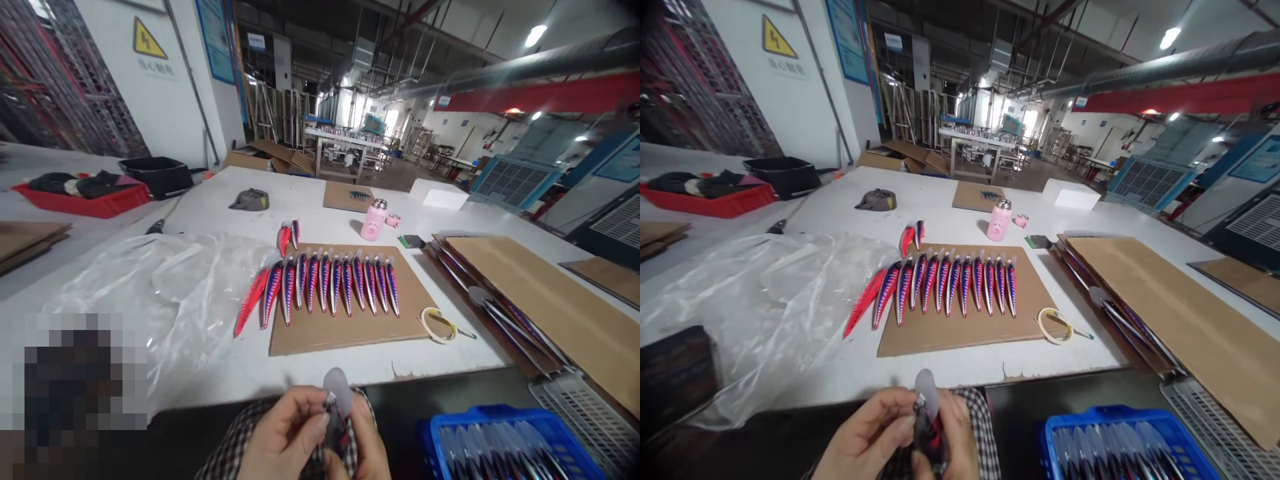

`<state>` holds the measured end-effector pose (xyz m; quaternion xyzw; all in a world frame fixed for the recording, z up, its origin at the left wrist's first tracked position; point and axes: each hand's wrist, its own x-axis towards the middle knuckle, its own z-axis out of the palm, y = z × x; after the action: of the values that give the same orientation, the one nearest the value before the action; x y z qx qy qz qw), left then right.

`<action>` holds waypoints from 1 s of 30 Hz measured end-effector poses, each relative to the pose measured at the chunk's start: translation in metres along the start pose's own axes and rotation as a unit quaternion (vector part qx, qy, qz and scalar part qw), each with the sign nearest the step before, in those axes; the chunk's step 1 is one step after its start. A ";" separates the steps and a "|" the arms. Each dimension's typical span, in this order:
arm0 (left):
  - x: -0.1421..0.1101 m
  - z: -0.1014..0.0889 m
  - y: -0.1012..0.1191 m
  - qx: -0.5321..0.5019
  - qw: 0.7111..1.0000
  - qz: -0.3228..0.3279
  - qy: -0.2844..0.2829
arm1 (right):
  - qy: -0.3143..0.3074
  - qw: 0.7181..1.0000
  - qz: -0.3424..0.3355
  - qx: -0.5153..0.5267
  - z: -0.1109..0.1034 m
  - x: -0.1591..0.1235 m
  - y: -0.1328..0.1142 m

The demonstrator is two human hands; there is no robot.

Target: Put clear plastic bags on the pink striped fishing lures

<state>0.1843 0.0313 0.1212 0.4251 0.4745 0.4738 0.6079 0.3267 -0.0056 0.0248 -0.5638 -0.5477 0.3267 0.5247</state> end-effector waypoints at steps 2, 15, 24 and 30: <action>0.002 0.000 -0.004 -0.013 1.000 -0.017 -0.004 | 0.008 0.998 -0.043 -0.047 0.002 -0.001 0.001; 0.000 -0.014 -0.015 0.139 0.976 0.167 -0.016 | -0.068 0.996 0.045 0.039 0.007 -0.004 -0.021; -0.008 -0.020 0.000 0.221 0.938 0.261 0.051 | -0.047 0.965 0.148 0.214 0.014 -0.013 -0.023; -0.011 -0.018 0.003 0.282 0.923 0.254 0.061 | -0.065 0.980 0.149 0.116 0.008 -0.016 -0.025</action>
<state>0.1646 0.0219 0.1227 0.6557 0.5009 0.4840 0.2914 0.3092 -0.0226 0.0429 -0.5523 -0.4490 0.4987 0.4946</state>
